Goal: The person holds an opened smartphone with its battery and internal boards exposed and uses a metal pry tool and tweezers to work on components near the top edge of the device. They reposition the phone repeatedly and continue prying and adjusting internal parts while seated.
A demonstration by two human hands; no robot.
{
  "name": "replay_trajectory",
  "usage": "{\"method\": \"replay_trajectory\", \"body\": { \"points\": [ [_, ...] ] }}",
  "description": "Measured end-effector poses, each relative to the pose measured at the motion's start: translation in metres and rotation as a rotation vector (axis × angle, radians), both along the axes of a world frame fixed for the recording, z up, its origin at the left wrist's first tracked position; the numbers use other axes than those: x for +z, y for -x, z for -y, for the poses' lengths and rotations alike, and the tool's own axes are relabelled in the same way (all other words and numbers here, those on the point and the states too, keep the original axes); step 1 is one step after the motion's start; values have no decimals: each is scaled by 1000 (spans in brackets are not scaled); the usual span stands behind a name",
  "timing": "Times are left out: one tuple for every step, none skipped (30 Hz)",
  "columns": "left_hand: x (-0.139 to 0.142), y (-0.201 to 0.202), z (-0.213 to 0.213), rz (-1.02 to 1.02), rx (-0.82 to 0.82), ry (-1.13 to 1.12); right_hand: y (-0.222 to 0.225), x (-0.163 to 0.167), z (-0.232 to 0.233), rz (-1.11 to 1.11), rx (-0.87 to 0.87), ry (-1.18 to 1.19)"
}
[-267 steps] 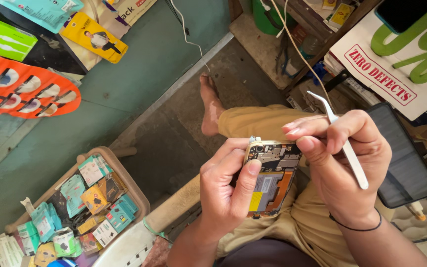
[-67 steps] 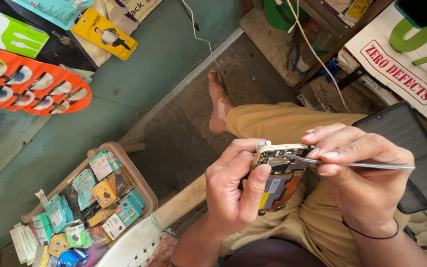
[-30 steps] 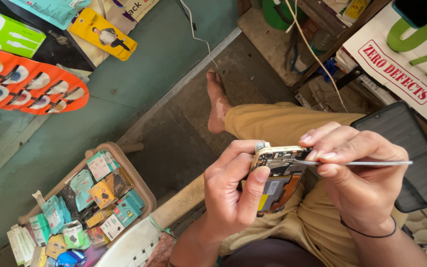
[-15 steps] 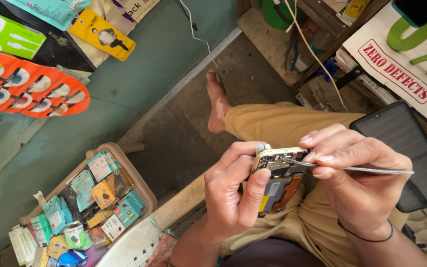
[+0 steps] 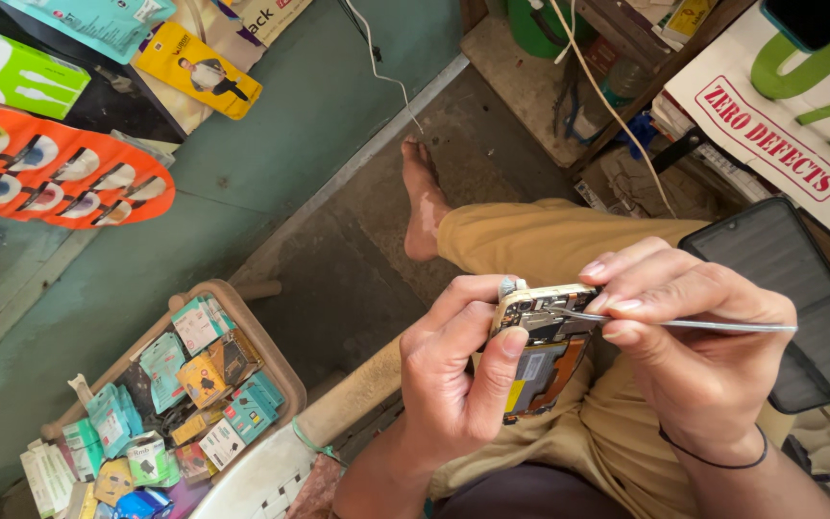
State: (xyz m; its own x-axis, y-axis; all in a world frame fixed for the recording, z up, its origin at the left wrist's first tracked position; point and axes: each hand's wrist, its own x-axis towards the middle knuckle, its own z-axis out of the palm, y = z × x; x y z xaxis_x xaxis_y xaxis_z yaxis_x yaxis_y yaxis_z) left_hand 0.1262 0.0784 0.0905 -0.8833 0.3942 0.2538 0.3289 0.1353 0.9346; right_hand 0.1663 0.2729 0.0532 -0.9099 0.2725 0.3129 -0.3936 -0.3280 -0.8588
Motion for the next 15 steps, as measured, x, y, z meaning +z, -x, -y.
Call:
{"method": "replay_trajectory", "body": {
  "points": [
    [0,0,0,6,1,-8,0,0,0,3,6,4],
    [0,0,0,12,-1,-16,0,-1,0,4,10,8],
    [0,0,-1,18,0,-23,-1,-2,-1,5,15,12],
    [0,-1,-1,23,1,-25,-1,-2,-1,5,21,16],
    [0,0,0,26,1,-27,0,-3,-1,1,27,31],
    [1,0,0,29,1,-29,0,-3,-1,-2,32,46],
    [1,0,0,39,-2,-31,1,-3,-1,-7,38,70],
    [1,1,0,48,-6,-35,1,-3,-1,-12,36,64],
    [1,1,0,59,-9,-38,1,-3,0,-17,33,58],
    [1,1,0,58,-9,-36,0,-2,0,-21,22,22],
    [2,1,0,57,-10,-34,0,-2,0,-25,12,-1],
    [2,1,0,57,-10,-32,0,-1,0,-28,1,-25],
    [2,1,0,56,-10,-29,0,0,0,-31,-6,-37],
    [2,1,0,55,-10,-26,0,0,1,-33,-14,-49],
    [2,1,0,53,-10,-23,0,0,1,-35,-21,-61]
  ]
}}
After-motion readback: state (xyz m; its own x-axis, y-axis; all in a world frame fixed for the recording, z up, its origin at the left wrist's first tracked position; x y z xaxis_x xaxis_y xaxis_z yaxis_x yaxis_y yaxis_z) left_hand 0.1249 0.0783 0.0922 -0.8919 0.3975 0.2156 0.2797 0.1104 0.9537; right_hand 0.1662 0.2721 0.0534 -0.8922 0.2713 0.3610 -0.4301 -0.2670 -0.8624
